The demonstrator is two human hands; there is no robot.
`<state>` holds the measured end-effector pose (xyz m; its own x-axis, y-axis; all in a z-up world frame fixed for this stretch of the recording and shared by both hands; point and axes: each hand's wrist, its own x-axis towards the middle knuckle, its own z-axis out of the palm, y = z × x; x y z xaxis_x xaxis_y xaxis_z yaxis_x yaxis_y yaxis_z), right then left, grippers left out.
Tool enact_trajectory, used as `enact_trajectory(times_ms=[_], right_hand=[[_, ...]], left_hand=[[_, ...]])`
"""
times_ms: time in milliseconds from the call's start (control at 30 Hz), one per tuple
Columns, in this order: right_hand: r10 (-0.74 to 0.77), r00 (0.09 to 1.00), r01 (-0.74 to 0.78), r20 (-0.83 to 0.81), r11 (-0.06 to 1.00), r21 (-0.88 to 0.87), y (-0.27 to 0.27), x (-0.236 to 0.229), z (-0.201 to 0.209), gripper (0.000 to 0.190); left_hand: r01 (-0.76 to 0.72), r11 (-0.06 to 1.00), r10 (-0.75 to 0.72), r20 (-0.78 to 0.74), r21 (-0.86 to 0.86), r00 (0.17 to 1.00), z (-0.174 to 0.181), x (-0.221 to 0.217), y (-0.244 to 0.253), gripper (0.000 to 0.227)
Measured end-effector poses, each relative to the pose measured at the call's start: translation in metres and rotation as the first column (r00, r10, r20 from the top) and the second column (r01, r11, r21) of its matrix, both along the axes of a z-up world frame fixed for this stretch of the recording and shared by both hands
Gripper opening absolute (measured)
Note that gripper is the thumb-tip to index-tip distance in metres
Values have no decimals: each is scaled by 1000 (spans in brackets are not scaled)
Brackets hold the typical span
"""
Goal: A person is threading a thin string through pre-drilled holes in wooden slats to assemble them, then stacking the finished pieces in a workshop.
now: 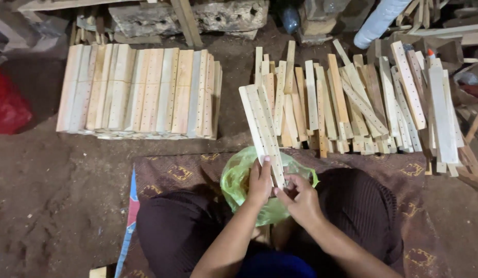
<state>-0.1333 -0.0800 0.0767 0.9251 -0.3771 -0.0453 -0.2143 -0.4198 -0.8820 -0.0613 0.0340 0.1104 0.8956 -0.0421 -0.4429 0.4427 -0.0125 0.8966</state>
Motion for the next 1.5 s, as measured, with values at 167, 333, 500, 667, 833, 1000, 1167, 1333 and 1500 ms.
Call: enact_trajectory(times_ms=[167,333,500,667,833,1000,1167,1333,1500], right_hand=[[124,989,-108,-78,977,183,8,-6,10,64],[243,954,-293,177,888,354,4,-1,23,67],[327,941,-339,92,911,233,23,-16,25,60],[296,947,-320,124,908,272,19,-22,20,47],[286,941,-330,181,892,308,16,-22,20,29],[257,922,-329,289,914,236,30,-27,58,29],[303,902,-375,308,903,210,32,-33,51,33],[381,881,-434,282,887,157,32,-31,48,40],[454,847,-509,278,843,173,31,-26,47,46]], left_hand=[[9,1000,-9,2,-2,1000,-69,-6,28,40],[12,983,25,198,-185,980,-5,-34,47,38],[61,987,-20,266,-148,964,2,-46,51,34],[-1,1000,5,326,-13,945,16,-61,52,62],[1,1000,0,345,-3,939,20,-64,48,65],[-33,952,161,409,-304,898,2,-61,47,35],[-47,940,186,391,-338,902,14,-66,49,32],[-63,990,114,442,-128,890,25,-70,48,48],[-51,998,61,411,-36,910,16,-74,49,52]])
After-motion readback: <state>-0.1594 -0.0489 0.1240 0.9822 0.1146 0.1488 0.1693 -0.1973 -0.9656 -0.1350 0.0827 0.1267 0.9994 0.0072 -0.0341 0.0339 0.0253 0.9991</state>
